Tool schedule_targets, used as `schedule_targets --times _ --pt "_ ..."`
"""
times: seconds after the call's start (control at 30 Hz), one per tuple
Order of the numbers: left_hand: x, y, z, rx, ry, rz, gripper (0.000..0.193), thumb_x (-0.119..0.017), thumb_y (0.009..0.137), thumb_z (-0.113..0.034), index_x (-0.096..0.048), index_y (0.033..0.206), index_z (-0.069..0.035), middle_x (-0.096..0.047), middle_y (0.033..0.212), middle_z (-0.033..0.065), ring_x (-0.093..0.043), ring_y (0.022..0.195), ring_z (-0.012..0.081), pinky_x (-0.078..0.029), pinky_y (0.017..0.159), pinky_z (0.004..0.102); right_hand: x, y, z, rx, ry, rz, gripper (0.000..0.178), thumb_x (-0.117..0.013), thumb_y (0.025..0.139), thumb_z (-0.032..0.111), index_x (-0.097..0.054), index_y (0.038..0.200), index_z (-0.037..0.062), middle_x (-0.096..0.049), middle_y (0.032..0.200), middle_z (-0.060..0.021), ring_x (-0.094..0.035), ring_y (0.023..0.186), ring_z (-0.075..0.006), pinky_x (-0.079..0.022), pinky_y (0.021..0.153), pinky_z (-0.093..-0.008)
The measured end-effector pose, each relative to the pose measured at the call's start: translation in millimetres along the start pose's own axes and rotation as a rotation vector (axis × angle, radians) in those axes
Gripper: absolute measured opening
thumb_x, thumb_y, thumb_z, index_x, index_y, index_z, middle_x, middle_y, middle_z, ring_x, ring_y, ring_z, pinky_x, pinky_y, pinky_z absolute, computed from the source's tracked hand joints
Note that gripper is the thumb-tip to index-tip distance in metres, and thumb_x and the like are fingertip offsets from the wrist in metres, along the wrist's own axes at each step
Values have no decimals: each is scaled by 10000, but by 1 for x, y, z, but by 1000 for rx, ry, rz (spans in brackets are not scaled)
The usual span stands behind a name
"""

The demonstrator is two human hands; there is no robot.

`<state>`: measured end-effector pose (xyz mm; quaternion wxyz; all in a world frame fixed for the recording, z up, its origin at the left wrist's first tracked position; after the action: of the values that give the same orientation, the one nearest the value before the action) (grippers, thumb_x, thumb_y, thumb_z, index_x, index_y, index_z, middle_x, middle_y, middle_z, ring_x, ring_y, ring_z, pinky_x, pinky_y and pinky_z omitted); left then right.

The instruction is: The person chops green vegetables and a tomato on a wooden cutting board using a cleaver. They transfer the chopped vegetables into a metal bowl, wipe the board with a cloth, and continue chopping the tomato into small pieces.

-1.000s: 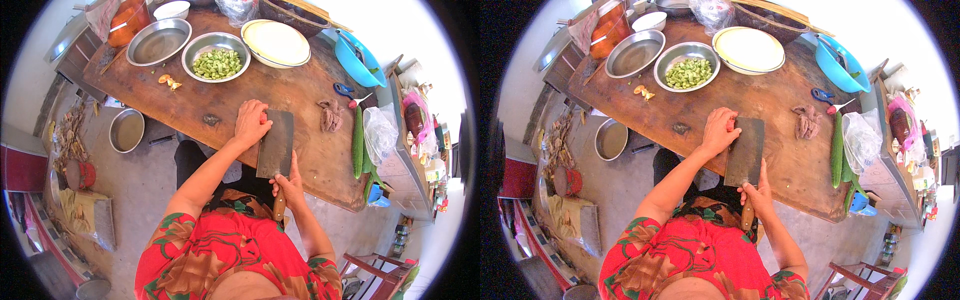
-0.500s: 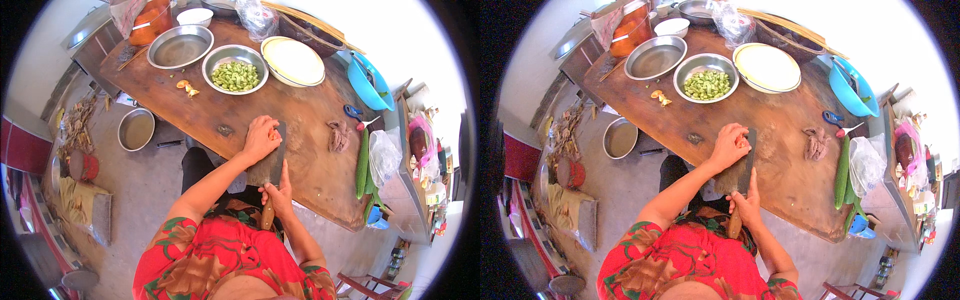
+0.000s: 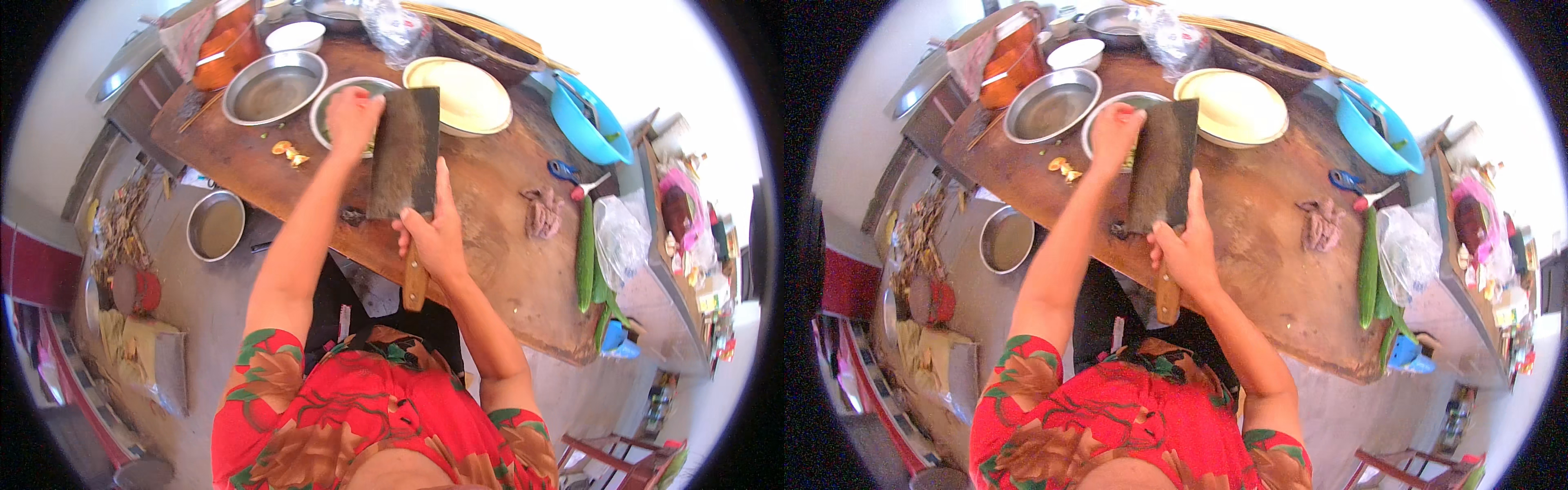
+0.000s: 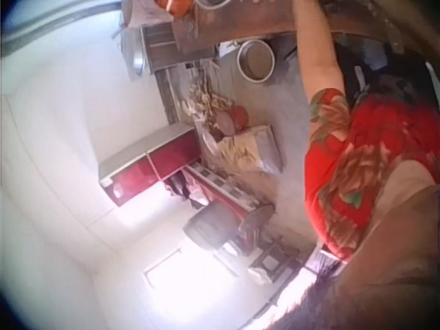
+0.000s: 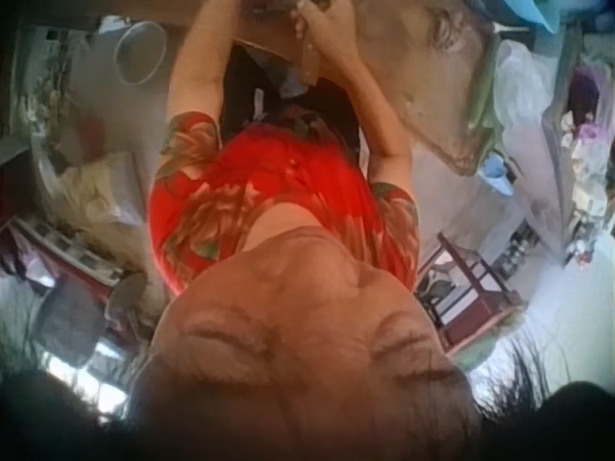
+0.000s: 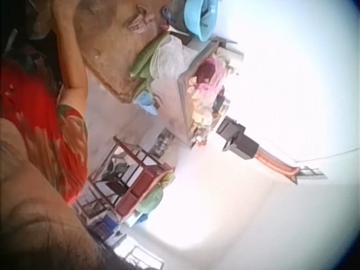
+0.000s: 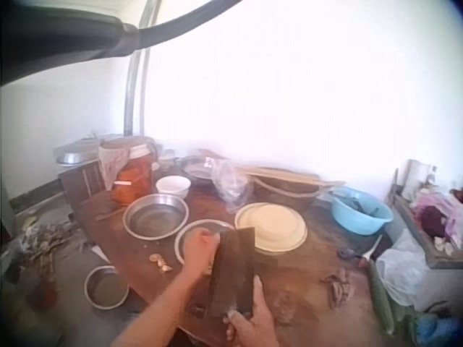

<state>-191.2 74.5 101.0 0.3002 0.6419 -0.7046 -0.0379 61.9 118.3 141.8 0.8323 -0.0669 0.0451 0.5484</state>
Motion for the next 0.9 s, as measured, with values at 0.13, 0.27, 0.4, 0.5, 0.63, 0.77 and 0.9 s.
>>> schedule_targets --times 0.13,0.27,0.4,0.5,0.63,0.77,0.9 --pt "-2 9 -2 354 -448 61 478 -703 850 -337 -620 1187 -8 -623 1146 213 -604 1056 324 -470 926 411 22 -8 -3 66 48 -130 895 -521 878 -22 -9 1577 202 -610 899 -120 -564 557 -123 -496 458 -265" --pt "3 -15 -11 -106 -169 143 351 -668 861 -216 -621 1133 1 -635 1116 177 -601 1064 310 -455 948 398 65 -40 -8 15 27 -235 888 -541 854 -11 -74 1579 202 -616 1010 -139 -576 571 -122 -487 445 -255" --pt "3 -98 -64 -187 -378 229 216 -656 840 -90 -629 1047 -34 -639 1058 141 -619 1007 293 -482 888 386 113 -82 -30 -31 74 -300 885 -531 856 -16 -88 1576 243 -643 798 -128 -528 486 -105 -470 409 -242" --pt "-9 -152 -68 -344 -341 323 195 -660 802 -60 -604 989 -53 -607 979 146 -597 964 352 -485 854 407 133 -107 -46 -66 157 -354 887 -546 859 -12 -89 1575 245 -638 767 -125 -523 477 -103 -463 401 -234" --pt "-37 -198 -65 -341 -269 485 210 -668 808 -86 -600 1006 -65 -604 1043 131 -582 1003 343 -475 864 413 154 -135 -54 1 305 -378 890 -562 858 1 -92 1574 245 -640 761 -127 -514 468 -99 -448 389 -225" --pt "-62 -200 -77 -435 -175 558 258 -688 801 -115 -581 1033 -73 -583 1113 126 -560 1053 342 -464 889 425 169 -159 -58 95 389 -399 900 -564 848 3 -84 1573 234 -639 756 -133 -475 419 -98 -424 355 -225" --pt "-97 -195 -106 -517 -161 622 353 -713 781 -141 -547 1082 -61 -554 1164 137 -539 1088 359 -447 919 444 183 -179 -55 187 443 -459 959 -577 787 11 -71 1575 221 -630 729 -137 -438 382 -105 -395 325 -227"
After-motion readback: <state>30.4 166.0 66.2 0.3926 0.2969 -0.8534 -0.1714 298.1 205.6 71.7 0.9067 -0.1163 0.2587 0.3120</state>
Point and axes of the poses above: each hand's wrist, its own y-axis towards the middle knuckle, its own x-axis out of the back of the hand, z = x × y, the point moved 3 cm from there along y, towards the middle knuckle
